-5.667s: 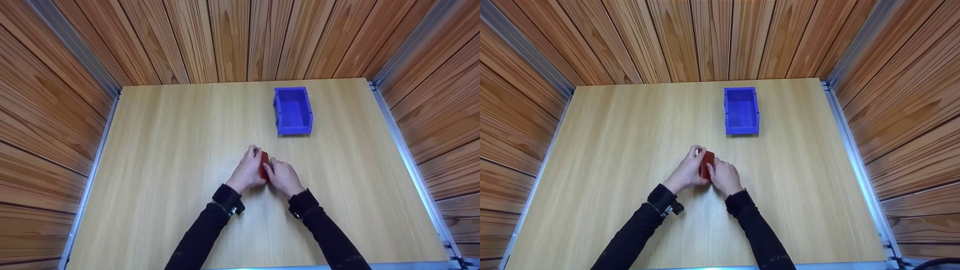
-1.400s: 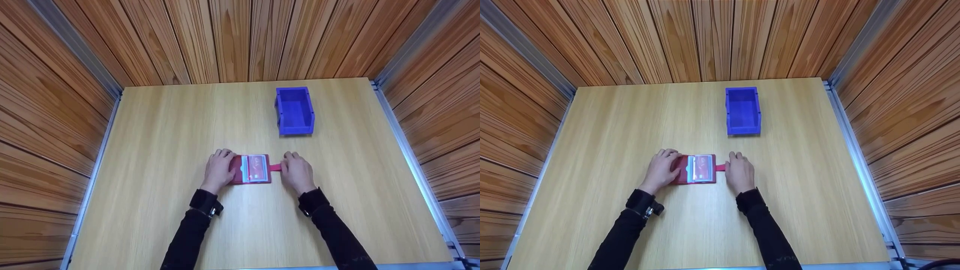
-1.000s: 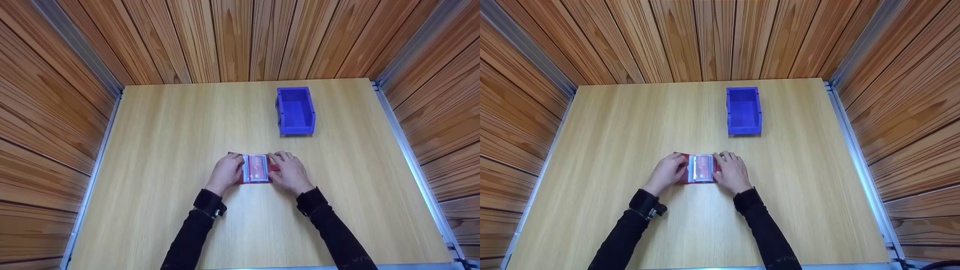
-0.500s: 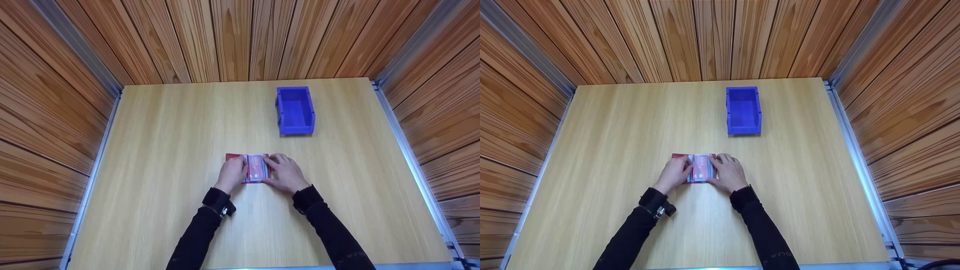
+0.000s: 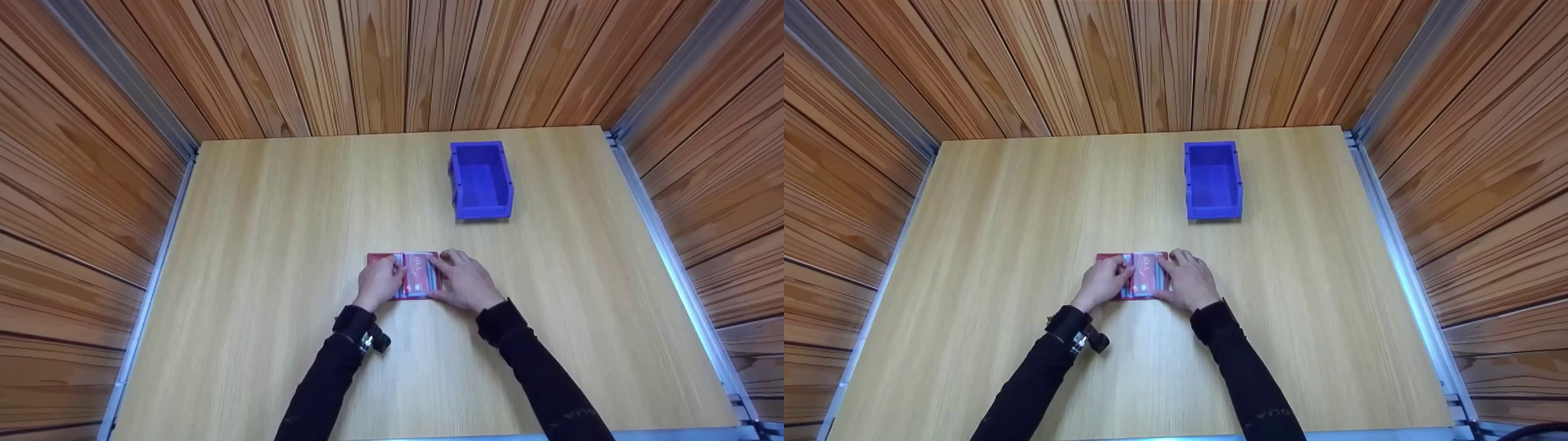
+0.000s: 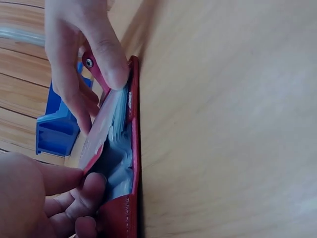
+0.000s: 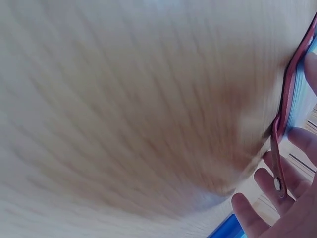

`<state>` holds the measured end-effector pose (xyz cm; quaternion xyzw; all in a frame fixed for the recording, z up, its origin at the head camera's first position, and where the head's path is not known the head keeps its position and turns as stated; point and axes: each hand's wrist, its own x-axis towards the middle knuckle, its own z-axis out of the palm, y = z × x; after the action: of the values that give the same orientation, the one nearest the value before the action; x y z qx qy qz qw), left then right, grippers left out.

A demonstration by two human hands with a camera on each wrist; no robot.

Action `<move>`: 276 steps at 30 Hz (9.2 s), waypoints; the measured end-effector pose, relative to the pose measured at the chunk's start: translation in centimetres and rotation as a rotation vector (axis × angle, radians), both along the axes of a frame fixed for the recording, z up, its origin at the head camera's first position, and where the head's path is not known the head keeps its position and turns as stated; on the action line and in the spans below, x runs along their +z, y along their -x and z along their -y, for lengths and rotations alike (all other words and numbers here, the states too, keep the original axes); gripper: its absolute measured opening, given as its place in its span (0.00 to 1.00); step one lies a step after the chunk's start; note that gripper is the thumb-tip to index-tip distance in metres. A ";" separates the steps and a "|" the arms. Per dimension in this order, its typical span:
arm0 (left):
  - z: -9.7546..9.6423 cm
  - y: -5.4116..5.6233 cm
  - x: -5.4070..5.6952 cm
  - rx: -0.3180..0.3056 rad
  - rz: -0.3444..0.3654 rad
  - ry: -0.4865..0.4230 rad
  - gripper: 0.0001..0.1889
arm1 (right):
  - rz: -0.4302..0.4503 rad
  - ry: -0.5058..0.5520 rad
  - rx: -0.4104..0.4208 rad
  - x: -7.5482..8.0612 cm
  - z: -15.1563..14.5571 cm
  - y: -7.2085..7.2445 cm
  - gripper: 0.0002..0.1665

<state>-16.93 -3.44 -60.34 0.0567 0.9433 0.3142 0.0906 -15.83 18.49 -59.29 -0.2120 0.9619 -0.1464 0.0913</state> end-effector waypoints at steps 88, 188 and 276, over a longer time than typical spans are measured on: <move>3.4 0.2 1.7 -0.224 -0.124 0.034 0.39 | 0.264 0.857 -0.457 3.5 1.6 1.7 0.10; 5.8 -0.4 -0.5 -0.247 -0.028 0.035 0.55 | 0.014 -0.226 -0.325 2.9 -5.7 11.1 0.34; 5.6 -0.4 -0.2 -0.279 -0.052 0.077 0.54 | -0.025 0.166 0.141 0.3 0.7 1.4 0.58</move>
<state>-16.54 -9.01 -60.53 0.1920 0.9397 0.2603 0.1113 -17.24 17.78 -59.02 -0.2876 0.9303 -0.2162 0.0713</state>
